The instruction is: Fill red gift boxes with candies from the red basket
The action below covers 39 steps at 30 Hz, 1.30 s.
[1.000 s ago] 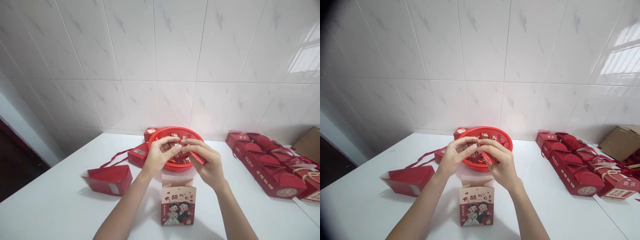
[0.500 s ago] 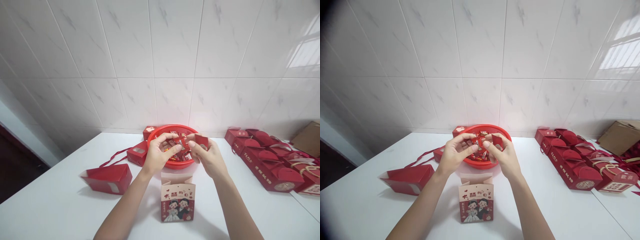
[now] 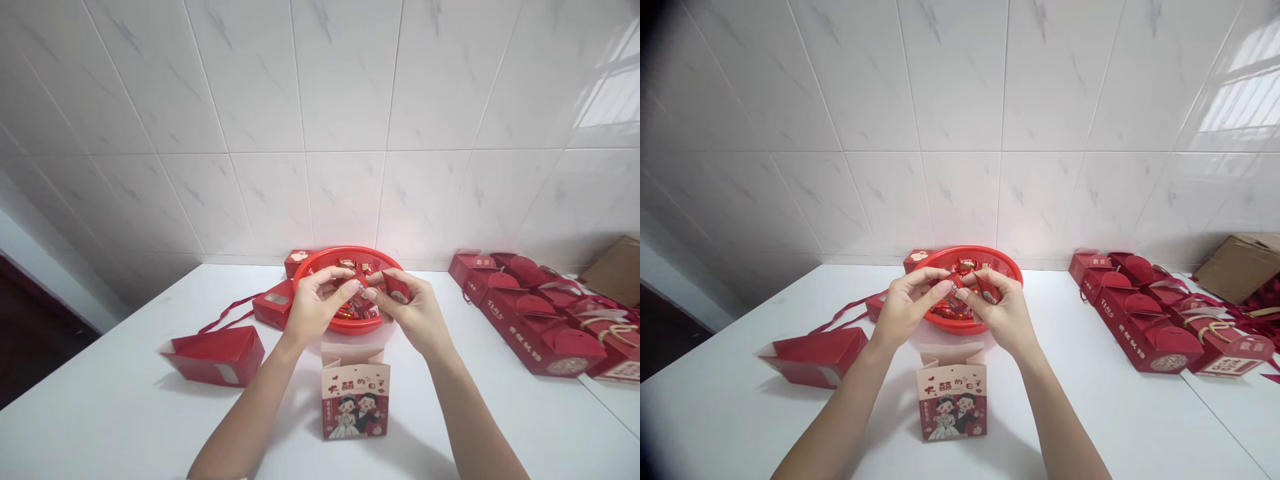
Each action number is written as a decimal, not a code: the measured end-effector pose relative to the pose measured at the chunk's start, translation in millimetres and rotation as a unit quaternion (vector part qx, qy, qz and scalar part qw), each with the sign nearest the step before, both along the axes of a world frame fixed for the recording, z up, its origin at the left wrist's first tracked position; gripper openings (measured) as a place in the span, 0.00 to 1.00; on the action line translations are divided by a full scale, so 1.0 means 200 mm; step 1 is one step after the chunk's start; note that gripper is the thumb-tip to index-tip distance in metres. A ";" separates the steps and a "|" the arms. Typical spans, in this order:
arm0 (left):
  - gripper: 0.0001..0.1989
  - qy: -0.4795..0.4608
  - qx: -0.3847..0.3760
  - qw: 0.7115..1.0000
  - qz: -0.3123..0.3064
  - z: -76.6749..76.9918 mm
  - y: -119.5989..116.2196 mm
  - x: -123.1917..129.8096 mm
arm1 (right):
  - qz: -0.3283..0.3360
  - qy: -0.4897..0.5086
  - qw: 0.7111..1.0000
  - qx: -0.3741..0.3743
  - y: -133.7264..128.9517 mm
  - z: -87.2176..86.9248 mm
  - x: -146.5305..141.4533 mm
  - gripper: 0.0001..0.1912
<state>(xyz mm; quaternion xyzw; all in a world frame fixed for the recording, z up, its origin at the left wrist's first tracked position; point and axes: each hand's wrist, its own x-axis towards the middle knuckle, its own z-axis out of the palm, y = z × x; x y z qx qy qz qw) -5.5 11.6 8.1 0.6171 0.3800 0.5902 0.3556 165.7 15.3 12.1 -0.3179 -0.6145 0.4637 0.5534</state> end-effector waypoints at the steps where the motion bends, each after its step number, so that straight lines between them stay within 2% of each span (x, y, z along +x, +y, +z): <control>1: 0.15 0.001 0.004 1.000 0.000 0.00 0.00 0.00 | -0.004 -0.005 1.000 0.006 0.00 0.00 0.00 0.15; 8: 0.11 -0.041 0.060 0.997 0.018 0.00 0.00 0.01 | -0.063 -0.033 0.994 0.081 -0.02 0.00 0.00 0.10; 12: 0.10 -0.052 0.068 0.996 0.016 0.00 -0.01 0.01 | -0.096 -0.040 0.988 0.115 -0.04 -0.01 -0.01 0.06; 20: 0.09 -0.053 0.075 0.996 -0.004 0.00 -0.02 0.01 | -0.093 -0.059 0.982 0.151 -0.05 -0.01 0.00 0.04; 26: 0.07 -0.039 0.085 0.995 -0.039 0.01 -0.03 0.00 | -0.053 -0.054 0.982 0.175 -0.04 -0.01 0.02 0.03; 30: 0.04 -0.080 0.075 0.993 -0.051 0.00 -0.03 0.01 | -0.014 -0.007 0.990 0.144 -0.03 0.00 0.02 0.07; 35: 0.05 -0.197 0.026 0.977 -0.081 -0.01 -0.03 0.06 | 0.041 0.086 0.993 0.063 -0.02 -0.02 0.00 0.08; 39: 0.07 -0.216 0.017 0.975 -0.051 -0.02 -0.03 0.08 | 0.051 0.120 0.991 0.011 -0.01 -0.02 -0.01 0.09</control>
